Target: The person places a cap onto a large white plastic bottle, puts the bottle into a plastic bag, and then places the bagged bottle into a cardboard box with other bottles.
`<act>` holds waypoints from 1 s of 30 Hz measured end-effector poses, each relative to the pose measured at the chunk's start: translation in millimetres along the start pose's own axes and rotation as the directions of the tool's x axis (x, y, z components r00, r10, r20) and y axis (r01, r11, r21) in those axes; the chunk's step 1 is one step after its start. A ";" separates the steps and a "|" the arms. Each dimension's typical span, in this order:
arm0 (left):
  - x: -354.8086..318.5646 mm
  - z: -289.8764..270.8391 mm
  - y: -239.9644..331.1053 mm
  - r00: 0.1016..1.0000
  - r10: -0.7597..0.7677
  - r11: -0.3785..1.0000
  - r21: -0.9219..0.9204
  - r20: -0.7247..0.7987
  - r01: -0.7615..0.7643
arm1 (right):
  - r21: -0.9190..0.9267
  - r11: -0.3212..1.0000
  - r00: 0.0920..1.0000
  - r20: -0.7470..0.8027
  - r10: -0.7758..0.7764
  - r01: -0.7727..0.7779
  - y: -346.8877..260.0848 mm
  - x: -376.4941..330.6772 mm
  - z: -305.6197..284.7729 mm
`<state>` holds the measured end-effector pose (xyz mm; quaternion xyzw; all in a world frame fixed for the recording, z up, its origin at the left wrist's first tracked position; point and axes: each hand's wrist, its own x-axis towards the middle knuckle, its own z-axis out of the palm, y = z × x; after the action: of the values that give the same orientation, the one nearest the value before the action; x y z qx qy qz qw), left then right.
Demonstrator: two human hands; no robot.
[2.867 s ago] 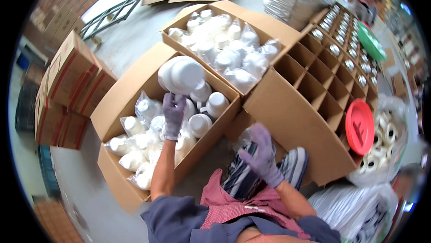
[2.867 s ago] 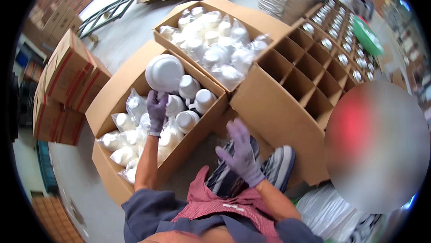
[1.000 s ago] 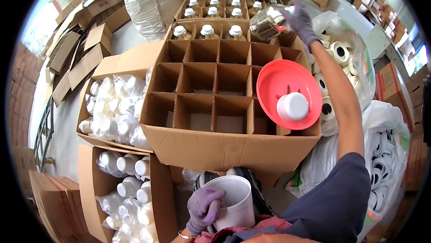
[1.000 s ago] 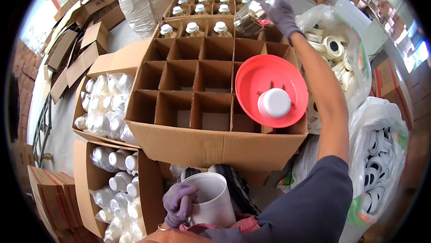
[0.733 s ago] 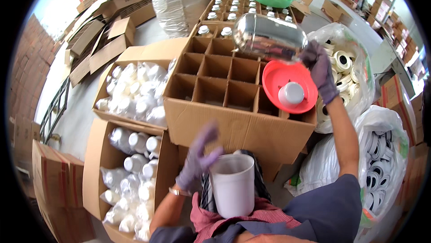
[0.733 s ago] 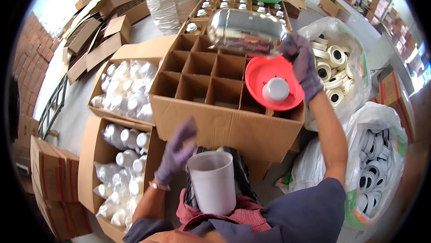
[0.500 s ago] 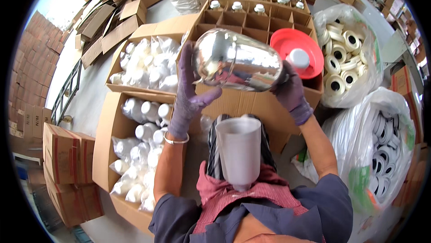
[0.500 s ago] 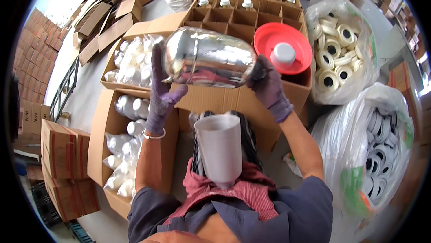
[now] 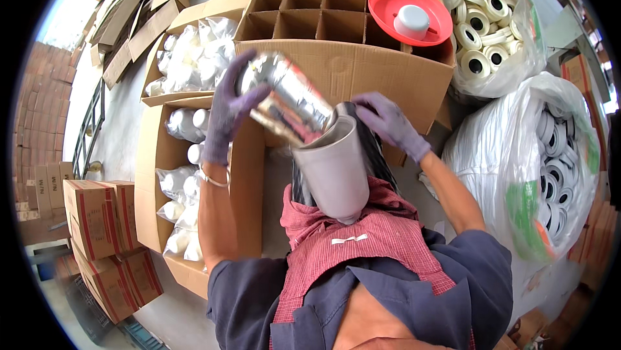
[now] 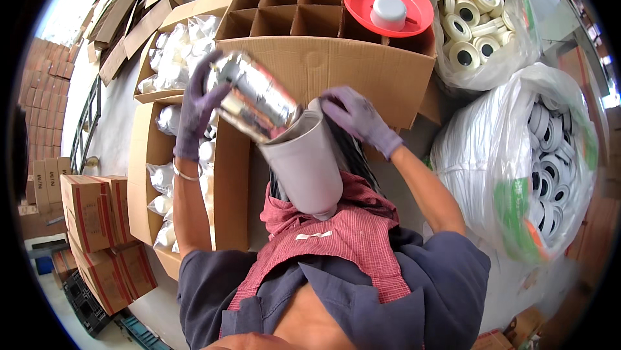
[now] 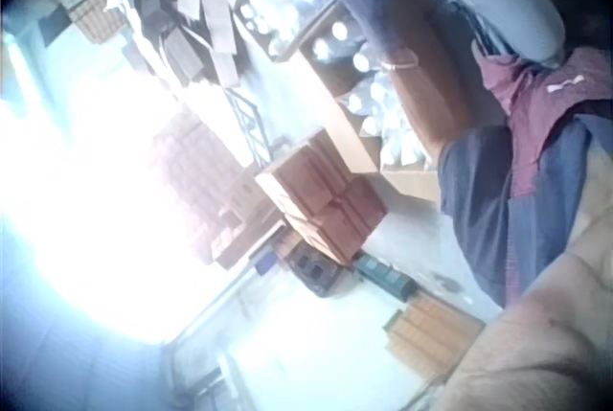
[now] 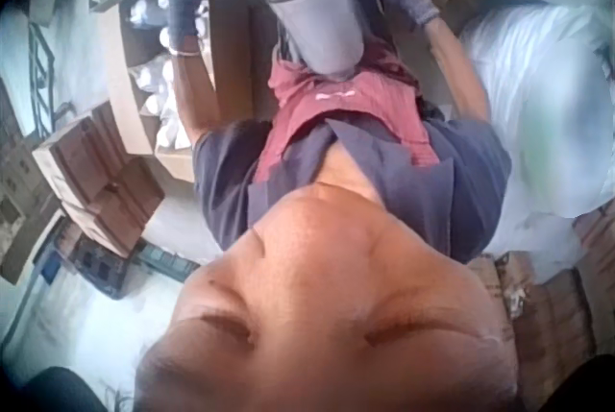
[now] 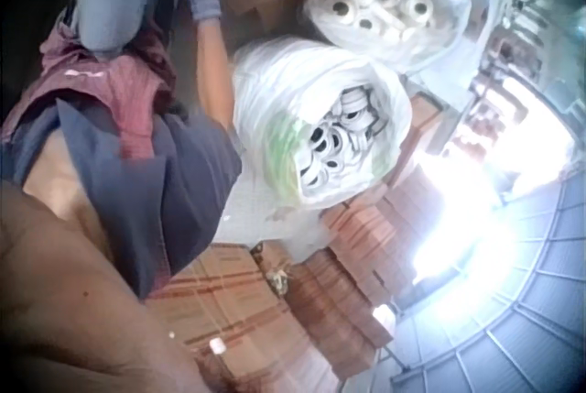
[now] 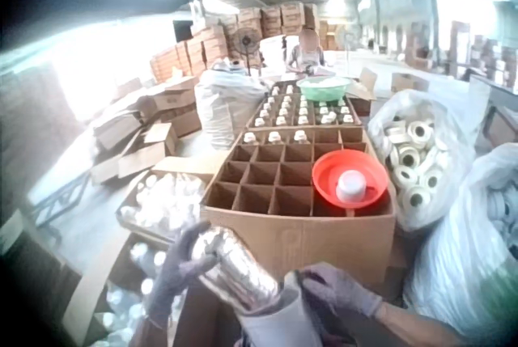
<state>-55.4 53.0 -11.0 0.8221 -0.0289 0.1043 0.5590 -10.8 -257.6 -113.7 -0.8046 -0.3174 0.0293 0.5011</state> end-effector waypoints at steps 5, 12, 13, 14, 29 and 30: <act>-124.6 3.2 -87.5 0.935 -0.331 0.943 -0.091 -0.127 0.322 | 0.229 0.973 0.981 0.189 -0.044 0.000 7.5 -141.0 13.8; -242.0 42.0 -146.8 0.918 -0.396 0.897 -0.205 0.017 0.390 | 0.363 0.894 0.914 0.204 -0.350 0.262 -50.7 -90.0 34.1; -241.6 42.5 -141.0 0.919 -0.389 0.906 -0.151 0.072 0.395 | 0.429 0.845 0.876 0.206 -0.436 0.320 -66.1 -66.5 29.8; -238.1 40.5 -135.5 0.907 -0.399 0.882 -0.212 0.134 0.420 | 0.489 0.787 0.829 0.201 -0.522 0.377 -80.1 -44.5 26.3; -118.4 124.5 -170.8 0.916 0.362 0.807 0.435 0.170 -0.400 | -0.005 0.917 0.883 -0.271 -0.384 0.398 -157.8 49.3 -31.3; -110.1 124.6 -175.3 0.922 0.355 0.805 0.452 0.153 -0.385 | -0.009 0.926 0.876 -0.321 -0.360 0.377 -161.6 55.0 -33.2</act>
<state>-116.8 -4.5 -237.5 0.9146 -0.1794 0.1899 0.3088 -32.6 -206.2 51.0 -0.7098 -0.3790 -0.1876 0.5634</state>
